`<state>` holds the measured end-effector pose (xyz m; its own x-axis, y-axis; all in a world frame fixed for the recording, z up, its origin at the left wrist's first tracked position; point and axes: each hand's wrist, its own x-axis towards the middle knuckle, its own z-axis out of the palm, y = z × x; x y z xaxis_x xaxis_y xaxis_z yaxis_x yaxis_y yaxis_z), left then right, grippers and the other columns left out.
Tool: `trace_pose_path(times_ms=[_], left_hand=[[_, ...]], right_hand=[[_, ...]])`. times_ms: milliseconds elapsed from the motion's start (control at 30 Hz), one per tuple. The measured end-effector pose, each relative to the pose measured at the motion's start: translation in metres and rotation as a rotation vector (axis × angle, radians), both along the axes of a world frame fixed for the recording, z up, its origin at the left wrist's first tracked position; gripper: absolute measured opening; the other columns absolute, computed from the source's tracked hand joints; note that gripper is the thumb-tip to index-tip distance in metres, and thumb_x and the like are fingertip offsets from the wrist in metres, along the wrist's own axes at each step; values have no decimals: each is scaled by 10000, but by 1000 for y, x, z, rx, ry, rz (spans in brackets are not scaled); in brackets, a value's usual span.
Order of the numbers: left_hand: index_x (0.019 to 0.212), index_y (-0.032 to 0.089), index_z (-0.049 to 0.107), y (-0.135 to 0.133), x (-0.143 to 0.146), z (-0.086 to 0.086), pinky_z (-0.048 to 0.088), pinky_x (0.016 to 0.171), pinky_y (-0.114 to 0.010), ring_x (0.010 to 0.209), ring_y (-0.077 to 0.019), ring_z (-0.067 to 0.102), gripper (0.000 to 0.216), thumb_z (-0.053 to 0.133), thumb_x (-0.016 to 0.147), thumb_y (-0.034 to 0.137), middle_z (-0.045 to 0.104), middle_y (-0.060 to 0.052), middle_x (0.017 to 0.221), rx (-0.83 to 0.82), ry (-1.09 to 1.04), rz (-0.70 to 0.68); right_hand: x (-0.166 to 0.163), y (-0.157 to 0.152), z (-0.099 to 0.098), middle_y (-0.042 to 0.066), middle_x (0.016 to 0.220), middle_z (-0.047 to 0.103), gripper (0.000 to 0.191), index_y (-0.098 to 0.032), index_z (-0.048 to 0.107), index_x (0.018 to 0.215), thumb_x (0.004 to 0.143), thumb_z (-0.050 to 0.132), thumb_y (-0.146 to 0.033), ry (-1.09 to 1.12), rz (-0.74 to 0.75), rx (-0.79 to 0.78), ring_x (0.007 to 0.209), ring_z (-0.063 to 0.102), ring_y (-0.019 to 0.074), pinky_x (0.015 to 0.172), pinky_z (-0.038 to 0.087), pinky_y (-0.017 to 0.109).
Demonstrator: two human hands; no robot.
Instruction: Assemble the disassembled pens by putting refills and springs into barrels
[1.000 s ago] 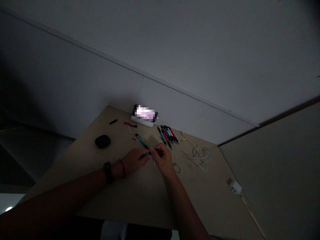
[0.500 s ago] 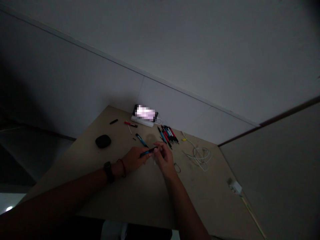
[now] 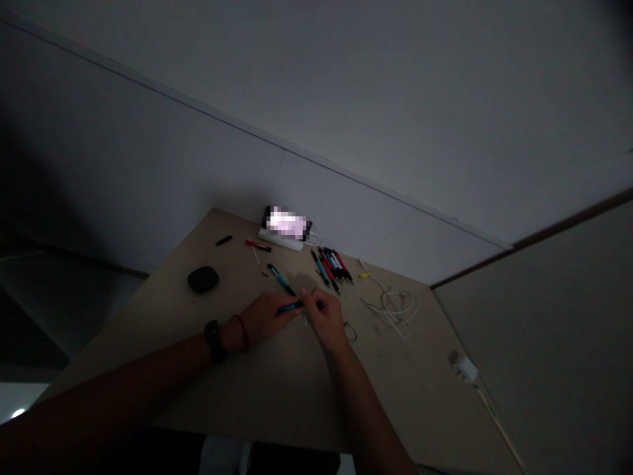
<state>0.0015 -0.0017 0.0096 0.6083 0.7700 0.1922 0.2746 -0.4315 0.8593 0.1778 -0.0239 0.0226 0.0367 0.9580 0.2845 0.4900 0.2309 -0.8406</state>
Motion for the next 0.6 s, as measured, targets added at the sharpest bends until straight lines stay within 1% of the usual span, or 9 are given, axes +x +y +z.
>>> trace_pose_path(times_ms=[133, 167, 233, 300, 400, 467, 533, 600], left_hand=[[961, 168, 724, -2, 1, 1, 426, 684, -261, 719, -161, 618, 270, 556, 954, 380, 716, -21, 800, 11, -28, 40], [965, 168, 723, -2, 1, 2, 432, 687, -264, 727, -166, 625, 271, 554, 954, 380, 720, -26, 805, 5, -37, 57], [930, 166, 713, -3, 1, 3, 431, 673, -265, 689, -162, 622, 288, 515, 975, 369, 702, -21, 741, -12, -49, 79], [857, 163, 696, -4, 1, 3, 423, 655, -262, 638, -150, 607, 330, 460, 999, 344, 668, -11, 664, -21, -48, 80], [816, 164, 701, -2, 0, 1, 429, 661, -256, 636, -144, 616, 357, 451, 1005, 335, 677, -12, 663, -16, -46, 64], [892, 169, 737, 0, 0, -2, 452, 687, -257, 676, -153, 644, 333, 476, 998, 346, 717, -21, 718, -9, -60, 64], [1000, 182, 762, 2, 1, -5, 484, 745, -272, 764, -176, 683, 301, 523, 981, 363, 764, -37, 823, 9, -80, 87], [1046, 197, 775, 4, 1, -7, 505, 811, -297, 854, -200, 703, 280, 577, 954, 373, 787, -50, 929, 32, -87, 119]], right_hand=[[0, 0, 1, -64, 499, 295, 581, -231, 336, 522, 898, 603, -585, -25, -29, 0, 500, 310, 104, 492, 253, 266], [-1, 0, 1, -64, 497, 290, 584, -231, 332, 520, 897, 603, -584, -25, -34, 3, 498, 305, 103, 490, 251, 265], [-1, 1, 2, -65, 495, 289, 584, -231, 331, 517, 895, 604, -582, -27, -43, 7, 499, 302, 102, 490, 251, 263], [-1, 1, 4, -64, 495, 300, 581, -230, 338, 516, 890, 609, -583, -35, -54, 10, 500, 302, 102, 490, 256, 262], [-1, 1, 6, -64, 494, 297, 590, -230, 333, 513, 885, 609, -596, -36, -73, 20, 499, 298, 102, 487, 256, 261], [-1, 1, 6, -65, 493, 288, 599, -230, 325, 511, 884, 606, -605, -28, -80, 28, 497, 292, 100, 486, 255, 260], [-1, 1, 6, -64, 495, 287, 603, -229, 328, 511, 884, 602, -614, -21, -83, 35, 499, 294, 100, 489, 259, 259], [-1, 1, 6, -62, 498, 289, 603, -229, 329, 513, 884, 602, -617, -16, -88, 41, 502, 299, 101, 492, 261, 260]])
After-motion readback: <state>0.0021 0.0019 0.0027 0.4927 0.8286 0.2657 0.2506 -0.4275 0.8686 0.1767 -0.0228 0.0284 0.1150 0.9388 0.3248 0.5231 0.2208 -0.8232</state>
